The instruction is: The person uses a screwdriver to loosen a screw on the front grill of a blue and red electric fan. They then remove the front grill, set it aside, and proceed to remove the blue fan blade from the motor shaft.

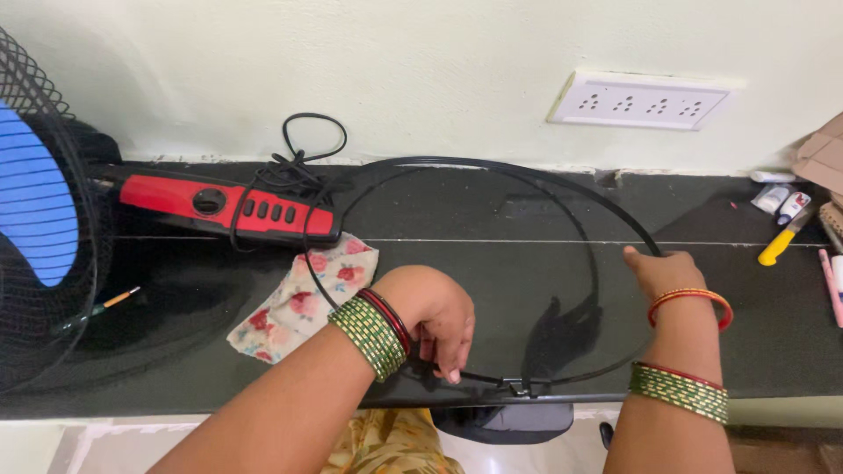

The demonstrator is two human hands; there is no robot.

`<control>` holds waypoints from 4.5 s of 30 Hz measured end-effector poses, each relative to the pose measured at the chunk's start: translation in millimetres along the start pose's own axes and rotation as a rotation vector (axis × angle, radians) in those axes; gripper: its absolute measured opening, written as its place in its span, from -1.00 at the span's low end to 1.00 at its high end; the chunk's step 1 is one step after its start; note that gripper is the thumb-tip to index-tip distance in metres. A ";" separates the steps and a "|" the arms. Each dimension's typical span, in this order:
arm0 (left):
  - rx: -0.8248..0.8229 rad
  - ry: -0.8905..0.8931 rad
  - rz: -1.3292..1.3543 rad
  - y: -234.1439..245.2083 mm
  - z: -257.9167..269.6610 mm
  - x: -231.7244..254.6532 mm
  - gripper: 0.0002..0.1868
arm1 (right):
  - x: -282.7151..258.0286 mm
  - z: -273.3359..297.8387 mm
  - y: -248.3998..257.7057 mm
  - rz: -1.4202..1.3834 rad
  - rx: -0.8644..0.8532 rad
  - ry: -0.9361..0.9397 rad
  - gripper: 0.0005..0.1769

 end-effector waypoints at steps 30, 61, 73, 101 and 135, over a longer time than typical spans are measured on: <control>1.207 0.213 -0.308 38.8 50.4 -2.2 -0.60 | -75.7 69.5 -104.1 0.155 -0.350 0.444 -0.31; 1.473 -0.009 0.194 121.6 71.1 -115.3 -0.21 | -112.7 41.0 -122.9 0.121 -0.441 0.505 -0.25; 1.418 0.102 0.802 95.6 87.7 -126.3 -0.15 | -142.1 50.3 -138.2 0.145 -0.477 0.578 -0.23; 1.685 0.120 -0.221 104.0 153.2 -11.9 -0.65 | -202.0 191.7 -68.4 0.124 -0.437 0.806 -0.28; 2.234 -0.515 -0.407 -56.4 434.9 141.9 -0.86 | -196.7 537.0 133.5 -0.508 -0.094 1.052 -0.62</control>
Point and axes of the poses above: each hand's wrist, its own z-axis away from the middle knuckle, its own y-axis out of the back of the hand, x = y × z, the point moved 7 cm from there along -z, towards the middle knuckle, and after that the axes turned 12 degrees about -y, right-handed, at the moved point
